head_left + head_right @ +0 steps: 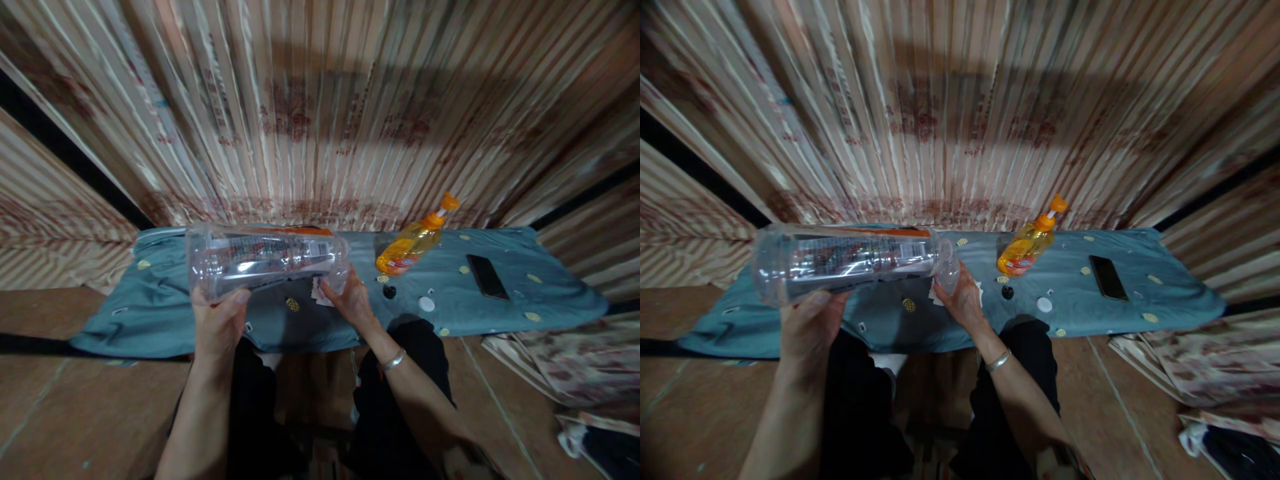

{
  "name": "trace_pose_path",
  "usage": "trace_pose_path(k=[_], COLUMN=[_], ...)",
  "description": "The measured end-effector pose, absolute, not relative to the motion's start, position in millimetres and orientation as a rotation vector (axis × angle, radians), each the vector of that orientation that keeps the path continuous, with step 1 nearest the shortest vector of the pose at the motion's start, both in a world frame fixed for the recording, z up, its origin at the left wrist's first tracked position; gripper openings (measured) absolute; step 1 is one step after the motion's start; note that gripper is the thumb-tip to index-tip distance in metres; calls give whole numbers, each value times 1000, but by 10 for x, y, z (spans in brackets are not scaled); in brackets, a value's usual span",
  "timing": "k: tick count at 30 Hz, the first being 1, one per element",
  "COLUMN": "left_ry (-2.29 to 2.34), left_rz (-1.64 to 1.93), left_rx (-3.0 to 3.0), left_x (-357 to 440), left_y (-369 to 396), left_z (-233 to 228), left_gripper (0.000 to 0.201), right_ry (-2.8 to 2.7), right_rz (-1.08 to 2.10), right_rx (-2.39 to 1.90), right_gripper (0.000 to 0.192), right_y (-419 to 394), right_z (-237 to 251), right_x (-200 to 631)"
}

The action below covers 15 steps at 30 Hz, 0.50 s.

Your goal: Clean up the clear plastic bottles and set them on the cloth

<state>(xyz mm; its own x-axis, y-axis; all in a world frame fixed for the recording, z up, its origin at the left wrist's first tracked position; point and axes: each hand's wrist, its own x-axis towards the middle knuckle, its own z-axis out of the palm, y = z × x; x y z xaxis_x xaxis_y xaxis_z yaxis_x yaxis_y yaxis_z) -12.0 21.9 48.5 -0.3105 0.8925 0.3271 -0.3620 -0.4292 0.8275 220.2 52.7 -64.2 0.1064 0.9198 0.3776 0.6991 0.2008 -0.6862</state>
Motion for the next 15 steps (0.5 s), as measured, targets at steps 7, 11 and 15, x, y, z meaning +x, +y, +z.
trace_pose_path(k=[7, 11, 15], left_ry=[838, 829, 852], left_rz=[1834, 1831, 1847], left_rx=[1053, 1033, 1012], left_x=[-120, -121, -129], left_y=[215, 208, 207], left_z=[503, 502, 494], left_gripper=[57, 56, 55], right_ry=[-1647, -1643, -1635], right_rz=[310, 332, 344], right_rx=[-1531, -1519, -1526], right_gripper=[72, 70, 71], right_y=[536, 530, 522], right_z=[-679, -668, -652], right_x=[2214, 2218, 2211])
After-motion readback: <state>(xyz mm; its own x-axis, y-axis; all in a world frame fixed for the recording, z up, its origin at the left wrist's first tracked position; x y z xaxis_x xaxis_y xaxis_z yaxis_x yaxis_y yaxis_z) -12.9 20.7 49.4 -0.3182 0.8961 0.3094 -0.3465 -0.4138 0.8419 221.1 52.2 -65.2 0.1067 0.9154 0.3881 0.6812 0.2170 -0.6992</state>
